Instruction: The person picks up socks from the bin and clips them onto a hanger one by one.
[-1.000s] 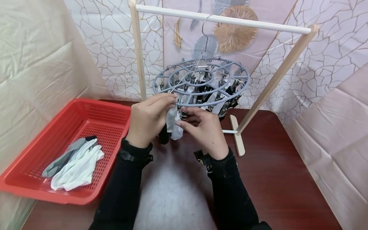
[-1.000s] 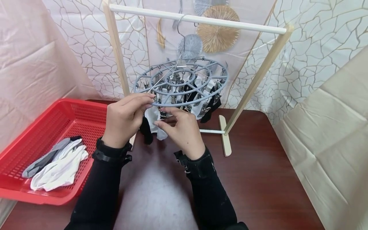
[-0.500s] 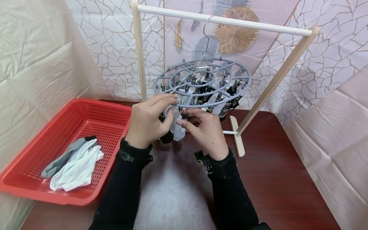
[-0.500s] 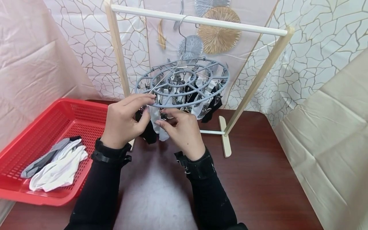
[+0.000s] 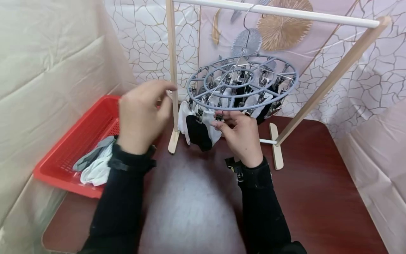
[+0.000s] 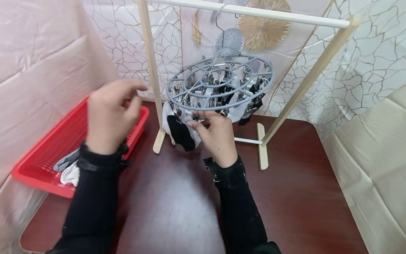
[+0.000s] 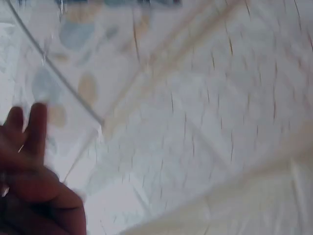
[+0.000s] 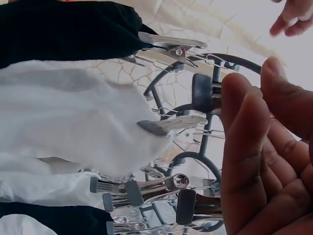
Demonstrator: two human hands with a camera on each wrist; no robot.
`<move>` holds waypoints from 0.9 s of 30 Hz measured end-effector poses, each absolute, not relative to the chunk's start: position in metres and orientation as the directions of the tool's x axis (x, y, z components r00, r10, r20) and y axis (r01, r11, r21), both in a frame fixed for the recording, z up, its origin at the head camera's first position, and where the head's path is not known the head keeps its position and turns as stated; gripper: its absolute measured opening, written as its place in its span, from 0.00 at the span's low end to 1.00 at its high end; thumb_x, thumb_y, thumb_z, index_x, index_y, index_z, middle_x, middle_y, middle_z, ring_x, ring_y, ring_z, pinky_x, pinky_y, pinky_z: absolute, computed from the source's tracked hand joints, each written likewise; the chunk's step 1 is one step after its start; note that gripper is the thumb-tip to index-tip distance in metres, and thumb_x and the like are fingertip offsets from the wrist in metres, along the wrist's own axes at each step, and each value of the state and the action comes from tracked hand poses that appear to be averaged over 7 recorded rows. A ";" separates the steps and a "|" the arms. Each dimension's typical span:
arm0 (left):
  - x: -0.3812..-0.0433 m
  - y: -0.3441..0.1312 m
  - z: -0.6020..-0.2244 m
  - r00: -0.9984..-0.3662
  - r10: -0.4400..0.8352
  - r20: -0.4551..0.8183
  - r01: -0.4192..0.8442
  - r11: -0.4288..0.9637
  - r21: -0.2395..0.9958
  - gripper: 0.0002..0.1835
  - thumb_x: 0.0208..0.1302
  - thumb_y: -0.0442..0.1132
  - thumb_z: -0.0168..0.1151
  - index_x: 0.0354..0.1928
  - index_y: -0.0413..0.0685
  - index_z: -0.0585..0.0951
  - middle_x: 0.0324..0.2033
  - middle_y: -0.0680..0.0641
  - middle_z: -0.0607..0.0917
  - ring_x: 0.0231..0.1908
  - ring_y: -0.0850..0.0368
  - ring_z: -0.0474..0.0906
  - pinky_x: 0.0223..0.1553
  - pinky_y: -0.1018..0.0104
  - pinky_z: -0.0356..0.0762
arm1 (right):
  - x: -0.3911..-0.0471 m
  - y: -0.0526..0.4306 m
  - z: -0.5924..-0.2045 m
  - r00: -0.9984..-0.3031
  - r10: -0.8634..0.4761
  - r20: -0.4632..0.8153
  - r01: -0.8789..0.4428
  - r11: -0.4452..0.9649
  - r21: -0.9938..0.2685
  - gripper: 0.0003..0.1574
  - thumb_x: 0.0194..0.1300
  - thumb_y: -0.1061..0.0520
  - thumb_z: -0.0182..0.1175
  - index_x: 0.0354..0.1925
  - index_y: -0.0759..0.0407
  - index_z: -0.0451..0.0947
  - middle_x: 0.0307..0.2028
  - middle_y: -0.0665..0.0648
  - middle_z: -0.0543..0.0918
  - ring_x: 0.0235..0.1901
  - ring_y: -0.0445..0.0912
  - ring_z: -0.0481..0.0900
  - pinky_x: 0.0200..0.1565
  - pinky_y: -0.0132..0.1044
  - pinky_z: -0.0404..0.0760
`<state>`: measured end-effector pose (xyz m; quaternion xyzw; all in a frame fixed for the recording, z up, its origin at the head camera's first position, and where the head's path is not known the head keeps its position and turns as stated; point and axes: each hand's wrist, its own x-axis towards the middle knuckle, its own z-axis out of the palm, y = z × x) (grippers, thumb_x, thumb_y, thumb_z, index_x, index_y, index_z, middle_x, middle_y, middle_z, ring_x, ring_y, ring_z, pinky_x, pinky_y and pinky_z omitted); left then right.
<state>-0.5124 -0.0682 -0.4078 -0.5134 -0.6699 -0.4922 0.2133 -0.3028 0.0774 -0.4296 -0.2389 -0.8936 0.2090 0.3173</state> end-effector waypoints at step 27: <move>-0.663 -0.101 -0.583 -0.369 0.884 -0.287 0.852 0.445 0.275 0.16 0.53 0.52 0.71 0.29 0.46 0.82 0.24 0.45 0.81 0.27 0.46 0.74 0.29 0.49 0.69 | -0.300 0.076 -0.428 -0.637 0.594 0.491 0.279 0.772 -0.571 0.18 0.56 0.48 0.73 0.41 0.57 0.86 0.37 0.55 0.88 0.29 0.33 0.80 0.26 0.39 0.78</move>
